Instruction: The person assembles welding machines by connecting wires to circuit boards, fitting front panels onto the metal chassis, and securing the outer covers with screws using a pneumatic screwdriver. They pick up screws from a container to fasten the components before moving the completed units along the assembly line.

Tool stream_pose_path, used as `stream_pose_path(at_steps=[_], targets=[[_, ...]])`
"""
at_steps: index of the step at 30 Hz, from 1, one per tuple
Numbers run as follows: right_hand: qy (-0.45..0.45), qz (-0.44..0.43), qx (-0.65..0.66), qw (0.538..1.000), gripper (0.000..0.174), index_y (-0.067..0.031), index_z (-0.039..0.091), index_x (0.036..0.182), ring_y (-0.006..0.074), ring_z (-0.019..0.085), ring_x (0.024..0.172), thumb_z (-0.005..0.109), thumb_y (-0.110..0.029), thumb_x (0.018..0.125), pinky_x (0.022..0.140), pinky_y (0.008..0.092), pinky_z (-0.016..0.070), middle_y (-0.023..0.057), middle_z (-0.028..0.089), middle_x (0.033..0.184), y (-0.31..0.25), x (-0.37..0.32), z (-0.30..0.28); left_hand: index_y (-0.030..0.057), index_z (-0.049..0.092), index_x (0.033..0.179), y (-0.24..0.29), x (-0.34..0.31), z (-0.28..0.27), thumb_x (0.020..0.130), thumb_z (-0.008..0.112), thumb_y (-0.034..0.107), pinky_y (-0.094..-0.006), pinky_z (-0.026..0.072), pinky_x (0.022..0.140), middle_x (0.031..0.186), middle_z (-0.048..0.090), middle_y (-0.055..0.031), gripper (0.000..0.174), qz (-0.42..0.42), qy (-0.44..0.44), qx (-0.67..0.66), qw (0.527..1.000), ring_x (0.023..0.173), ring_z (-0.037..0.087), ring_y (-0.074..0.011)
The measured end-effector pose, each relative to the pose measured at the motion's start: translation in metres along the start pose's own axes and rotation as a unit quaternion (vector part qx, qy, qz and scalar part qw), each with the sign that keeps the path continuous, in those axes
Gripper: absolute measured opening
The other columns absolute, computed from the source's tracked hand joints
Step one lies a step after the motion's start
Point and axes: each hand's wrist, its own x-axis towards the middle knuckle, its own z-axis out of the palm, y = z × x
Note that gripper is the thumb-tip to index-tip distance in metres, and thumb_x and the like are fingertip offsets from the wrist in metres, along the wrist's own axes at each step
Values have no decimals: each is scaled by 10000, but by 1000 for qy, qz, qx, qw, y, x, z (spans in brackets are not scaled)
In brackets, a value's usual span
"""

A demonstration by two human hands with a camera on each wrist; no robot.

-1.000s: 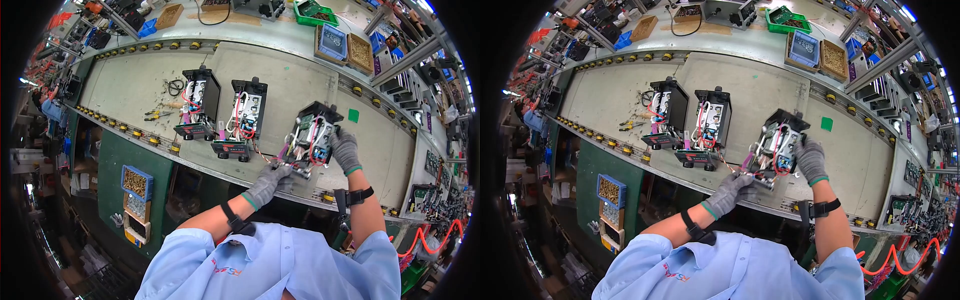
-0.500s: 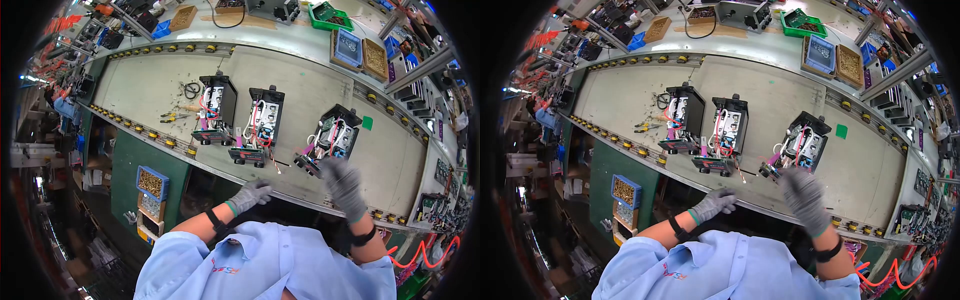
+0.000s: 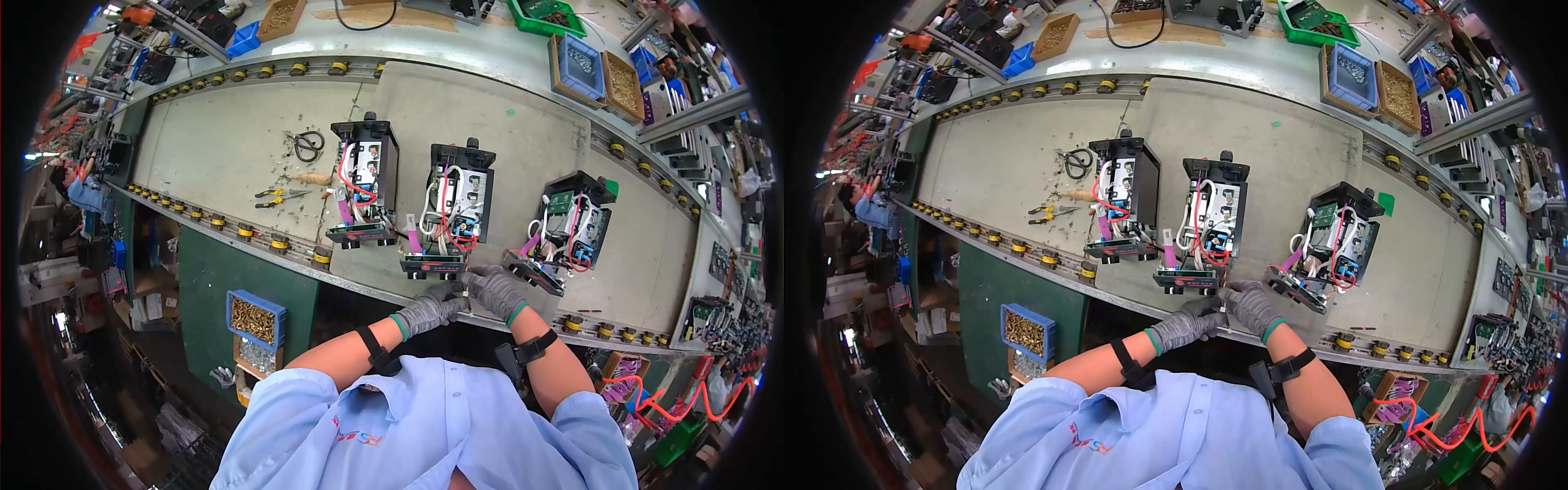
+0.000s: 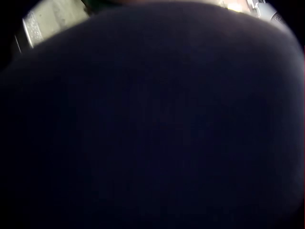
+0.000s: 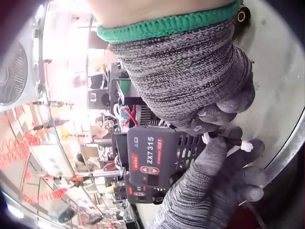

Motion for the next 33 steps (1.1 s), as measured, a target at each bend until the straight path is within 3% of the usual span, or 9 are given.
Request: stream_pose_path(at_steps=[2, 5, 12, 16, 18, 19, 26, 29, 33], targets=[[-31, 104, 116, 987, 386, 20, 735, 988, 226, 655, 732, 661, -356, 937, 699, 386, 515, 98, 702, 810, -25, -11, -11, 25, 572, 1340, 6, -1, 0, 1018, 590, 334, -283, 584, 678, 1001, 685, -72, 446, -25, -64, -60, 996, 795, 677, -140], [-14, 131, 142, 981, 348, 20, 730, 992, 159, 619, 726, 632, -314, 964, 679, 344, 509, 46, 670, 793, -14, -13, -11, 33, 605, 1274, 5, -5, 3, 1010, 617, 364, -269, 577, 656, 952, 674, -53, 423, -59, -70, -106, 990, 771, 669, -128], [-78, 152, 270, 947, 363, 11, 710, 1018, 165, 600, 643, 626, -342, 992, 626, 345, 504, 35, 662, 778, -8, -15, -14, 27, 652, 1126, 16, -16, 20, 999, 639, 367, -265, 557, 623, 881, 657, -25, 363, -52, -66, -80, 993, 740, 647, -115], [-13, 56, 92, 994, 296, -10, 691, 999, 237, 686, 705, 597, -291, 1001, 658, 394, 535, 105, 717, 824, 11, -9, -3, 19, 646, 1055, 0, -18, 22, 1005, 627, 411, -264, 532, 588, 850, 637, -22, 396, -80, -40, -84, 992, 682, 615, -112], [132, -15, -292, 947, 240, -50, 699, 1008, 321, 722, 799, 572, -253, 1003, 716, 442, 563, 171, 739, 886, 17, -10, 0, 20, 651, 1031, 1, -30, 15, 1009, 619, 408, -267, 519, 573, 803, 621, -16, 390, -103, 0, -26, 994, 649, 600, -112], [70, 46, -335, 938, 178, -71, 685, 1033, 379, 713, 878, 575, -203, 988, 758, 482, 570, 180, 729, 918, 1, -13, -4, 12, 658, 1000, 14, -42, 14, 1006, 616, 417, -292, 517, 582, 758, 605, -20, 408, -91, 22, 3, 996, 635, 586, -106], [-8, -336, -228, 914, 279, -124, 678, 1121, 364, 705, 868, 709, -212, 858, 750, 467, 577, 132, 699, 946, -39, -58, -26, 6, 683, 1026, 54, -63, 25, 1000, 588, 373, -438, 547, 739, 830, 703, -176, 381, 77, 131, 323, 934, 786, 699, -341], [24, -347, -259, 901, 257, -127, 728, 1081, 315, 690, 809, 746, -150, 826, 702, 426, 557, 117, 695, 920, -44, -52, -36, 22, 692, 1038, 63, -72, 28, 993, 585, 372, -477, 539, 779, 883, 709, -218, 369, 150, 202, 285, 925, 887, 683, -415], [74, -345, -300, 886, 223, -130, 738, 1041, 306, 692, 818, 744, -117, 818, 682, 418, 546, 115, 691, 906, -50, -50, -36, 31, 703, 1024, 93, -83, 25, 993, 593, 430, -493, 534, 767, 870, 705, -208, 415, 63, 249, 377, 890, 869, 687, -399]])
